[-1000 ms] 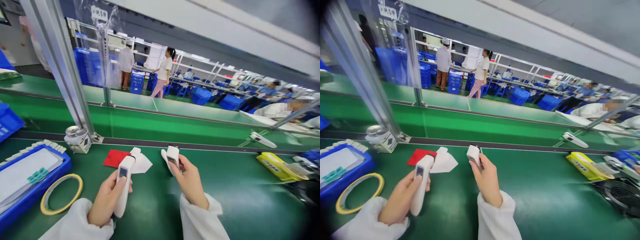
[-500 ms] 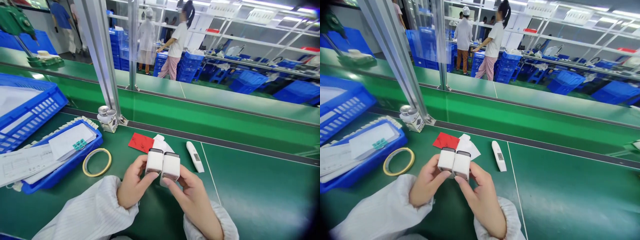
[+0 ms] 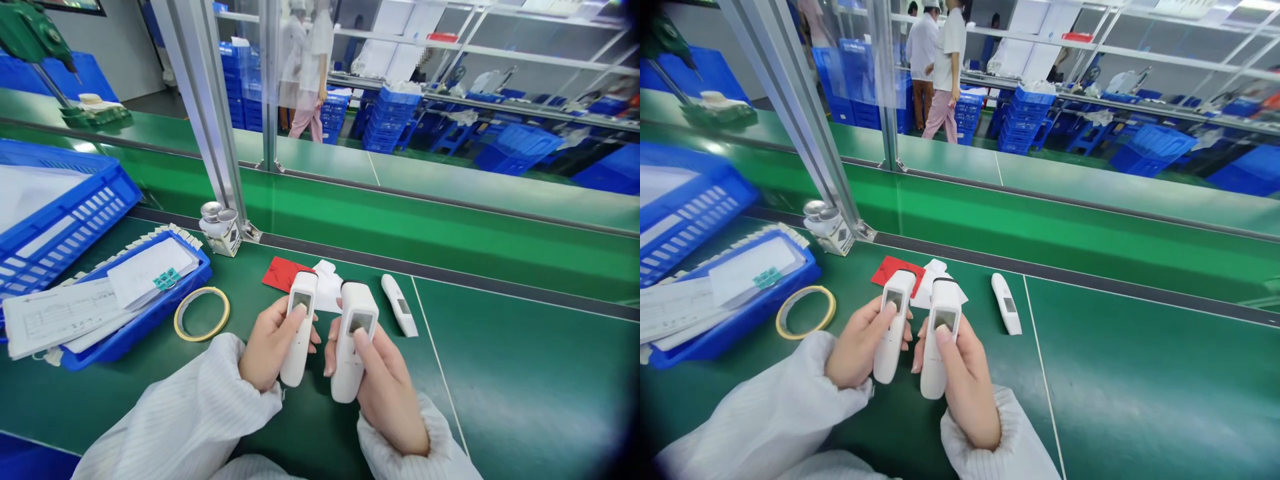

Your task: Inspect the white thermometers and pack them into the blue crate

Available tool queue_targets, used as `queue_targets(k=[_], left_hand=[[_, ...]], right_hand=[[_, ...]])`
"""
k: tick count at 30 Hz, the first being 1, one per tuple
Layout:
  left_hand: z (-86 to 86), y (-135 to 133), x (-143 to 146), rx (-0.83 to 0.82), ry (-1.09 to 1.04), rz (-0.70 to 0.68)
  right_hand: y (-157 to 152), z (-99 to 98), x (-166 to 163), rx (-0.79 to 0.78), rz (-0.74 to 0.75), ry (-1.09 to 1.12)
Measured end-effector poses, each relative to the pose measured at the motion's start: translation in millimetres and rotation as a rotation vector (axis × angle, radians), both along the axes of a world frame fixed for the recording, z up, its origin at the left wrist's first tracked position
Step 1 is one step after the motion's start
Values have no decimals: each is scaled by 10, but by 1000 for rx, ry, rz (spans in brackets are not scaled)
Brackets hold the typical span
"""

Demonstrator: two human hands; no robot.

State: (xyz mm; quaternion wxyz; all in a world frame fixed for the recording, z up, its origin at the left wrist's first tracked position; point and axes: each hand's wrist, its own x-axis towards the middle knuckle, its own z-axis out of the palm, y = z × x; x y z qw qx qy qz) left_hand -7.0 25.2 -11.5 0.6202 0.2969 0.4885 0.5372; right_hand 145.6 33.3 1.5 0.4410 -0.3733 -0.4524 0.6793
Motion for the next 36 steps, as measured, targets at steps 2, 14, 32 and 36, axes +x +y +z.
queue_targets(k=[2,14,32,36], left_hand=[[-10,10,-6,-69,-108,15],[58,31,-69,-103,-622,-203],[101,5,-97,-99,-596,-210],[118,7,-90,-119,-591,-214]], right_hand=[[22,-2,-30,-160,50,88],[60,4,-78,-372,113,206],[43,47,-147,-376,104,303],[42,65,-156,-383,98,314]])
